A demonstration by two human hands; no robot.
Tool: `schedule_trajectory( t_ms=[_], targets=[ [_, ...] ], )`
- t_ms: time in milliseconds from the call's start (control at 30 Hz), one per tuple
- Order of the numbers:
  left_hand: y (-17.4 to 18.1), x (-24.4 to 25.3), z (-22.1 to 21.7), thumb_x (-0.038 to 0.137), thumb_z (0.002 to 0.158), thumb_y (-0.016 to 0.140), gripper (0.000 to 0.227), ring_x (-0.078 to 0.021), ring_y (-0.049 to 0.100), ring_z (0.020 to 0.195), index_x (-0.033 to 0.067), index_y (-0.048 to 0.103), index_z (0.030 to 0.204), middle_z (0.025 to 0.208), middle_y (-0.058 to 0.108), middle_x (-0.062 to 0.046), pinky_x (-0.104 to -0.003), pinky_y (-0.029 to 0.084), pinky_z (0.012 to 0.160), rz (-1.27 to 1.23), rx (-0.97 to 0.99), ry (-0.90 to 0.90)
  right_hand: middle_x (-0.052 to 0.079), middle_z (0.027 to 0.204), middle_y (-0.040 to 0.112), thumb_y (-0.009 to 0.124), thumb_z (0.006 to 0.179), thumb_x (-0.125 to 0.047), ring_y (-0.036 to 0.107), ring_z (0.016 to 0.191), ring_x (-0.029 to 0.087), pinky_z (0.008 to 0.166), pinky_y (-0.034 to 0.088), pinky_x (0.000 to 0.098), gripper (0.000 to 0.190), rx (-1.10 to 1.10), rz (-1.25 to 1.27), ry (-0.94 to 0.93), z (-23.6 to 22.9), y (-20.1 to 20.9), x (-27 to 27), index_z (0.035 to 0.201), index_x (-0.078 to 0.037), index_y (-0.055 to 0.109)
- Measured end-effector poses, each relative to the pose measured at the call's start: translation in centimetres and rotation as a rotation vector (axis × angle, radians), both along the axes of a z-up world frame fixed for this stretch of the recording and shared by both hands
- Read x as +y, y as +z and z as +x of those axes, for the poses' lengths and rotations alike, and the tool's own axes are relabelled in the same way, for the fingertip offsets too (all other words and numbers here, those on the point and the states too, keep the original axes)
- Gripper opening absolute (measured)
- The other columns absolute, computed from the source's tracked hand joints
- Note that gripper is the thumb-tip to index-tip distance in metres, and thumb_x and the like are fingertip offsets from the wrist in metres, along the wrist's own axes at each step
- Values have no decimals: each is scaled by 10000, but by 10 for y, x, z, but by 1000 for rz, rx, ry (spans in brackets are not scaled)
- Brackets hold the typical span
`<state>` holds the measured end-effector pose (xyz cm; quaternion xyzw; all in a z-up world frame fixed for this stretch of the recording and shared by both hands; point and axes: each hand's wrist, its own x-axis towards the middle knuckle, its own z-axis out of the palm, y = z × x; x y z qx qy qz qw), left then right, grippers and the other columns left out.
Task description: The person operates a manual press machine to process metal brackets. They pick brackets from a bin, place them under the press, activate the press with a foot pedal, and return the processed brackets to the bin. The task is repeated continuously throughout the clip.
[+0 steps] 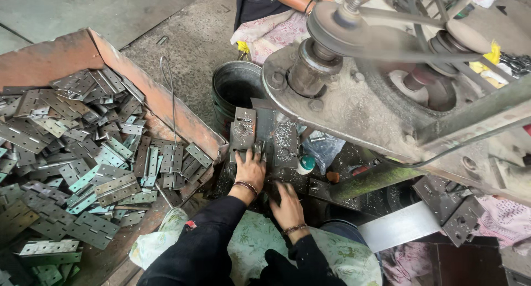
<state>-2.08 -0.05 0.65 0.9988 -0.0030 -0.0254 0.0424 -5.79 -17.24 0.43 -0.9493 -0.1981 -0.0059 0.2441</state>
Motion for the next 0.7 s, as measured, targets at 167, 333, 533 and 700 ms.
schedule_trajectory(
  t_ms=[167,333,533,700],
  targets=[
    [5,-14,-5,268,945,546,527,-393,246,1482,124,527,1451,1553,420,-116,-768,179,1121,92,-140,-12,162,1275,627,761,831,-231,618,1157,380,943,527,426,584,72,-67,40,-30,8,-33,1358,-82,560],
    [15,-6,-1,350,976,515,475,-412,215,1511,114,606,1379,1556,421,-119,-762,165,1132,116,20,37,205,1226,636,769,821,-270,638,1098,402,898,536,456,731,171,-113,78,-52,6,-41,1441,-80,433],
    [1,-1,17,287,1014,489,411,-395,295,1489,99,658,1338,1478,519,-85,-753,189,1141,96,-106,98,208,1091,686,724,864,-330,686,940,425,756,559,525,815,333,-281,-76,-55,-35,-44,1548,-174,308],
    [-11,-2,26,271,998,485,404,-373,281,1501,109,666,1321,1494,508,-69,-745,172,1147,72,-70,88,285,971,687,741,825,-217,686,820,479,673,571,545,861,223,-41,-21,-70,-91,-52,1547,-93,289]
  ],
)
